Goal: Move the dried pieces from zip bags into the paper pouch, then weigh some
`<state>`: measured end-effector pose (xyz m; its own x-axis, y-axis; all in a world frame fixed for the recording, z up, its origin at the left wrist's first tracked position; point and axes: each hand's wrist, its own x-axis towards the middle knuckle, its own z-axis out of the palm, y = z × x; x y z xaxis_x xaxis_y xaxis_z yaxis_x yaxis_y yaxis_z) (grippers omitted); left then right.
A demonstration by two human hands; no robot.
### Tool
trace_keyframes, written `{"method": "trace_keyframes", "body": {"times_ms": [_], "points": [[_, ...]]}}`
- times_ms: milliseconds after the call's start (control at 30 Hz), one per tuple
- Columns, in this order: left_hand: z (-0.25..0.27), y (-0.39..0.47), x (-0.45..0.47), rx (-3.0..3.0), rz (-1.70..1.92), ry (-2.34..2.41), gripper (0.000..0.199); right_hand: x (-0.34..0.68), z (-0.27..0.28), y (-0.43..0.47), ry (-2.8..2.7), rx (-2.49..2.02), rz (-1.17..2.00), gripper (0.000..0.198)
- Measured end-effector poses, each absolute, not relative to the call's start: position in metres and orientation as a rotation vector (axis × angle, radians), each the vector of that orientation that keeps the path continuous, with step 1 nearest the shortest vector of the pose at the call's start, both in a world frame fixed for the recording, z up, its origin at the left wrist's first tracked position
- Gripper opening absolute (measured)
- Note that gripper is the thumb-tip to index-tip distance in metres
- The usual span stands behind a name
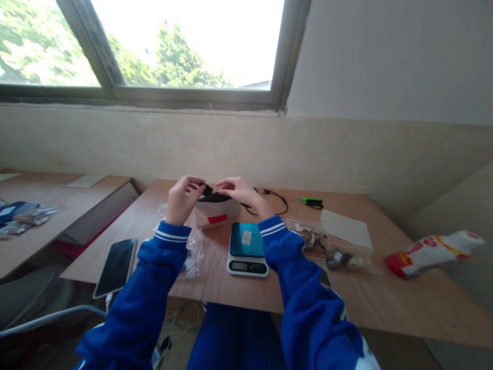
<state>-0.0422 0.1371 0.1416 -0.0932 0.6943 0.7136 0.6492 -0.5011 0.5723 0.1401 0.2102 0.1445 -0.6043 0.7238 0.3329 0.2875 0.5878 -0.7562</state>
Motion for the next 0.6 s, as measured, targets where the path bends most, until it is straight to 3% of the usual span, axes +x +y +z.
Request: {"method": "trace_keyframes", "body": {"times_ms": [200, 400, 600], "points": [[0.131, 0.14, -0.034, 2.264, 1.51, 1.707, 0.011, 0.151, 0.146, 0.211, -2.168, -0.885, 0.784, 0.023], [0.124, 0.141, -0.024, 2.394, 1.28, 1.84, 0.029, 0.152, 0.136, 0.211, -2.089, -0.919, 0.69, 0.021], [0.124, 0.116, -0.039, 2.225, 1.41, 1.823, 0.036, 0.162, 0.124, 0.19, -1.923, -0.956, 0.418, 0.026]]}}
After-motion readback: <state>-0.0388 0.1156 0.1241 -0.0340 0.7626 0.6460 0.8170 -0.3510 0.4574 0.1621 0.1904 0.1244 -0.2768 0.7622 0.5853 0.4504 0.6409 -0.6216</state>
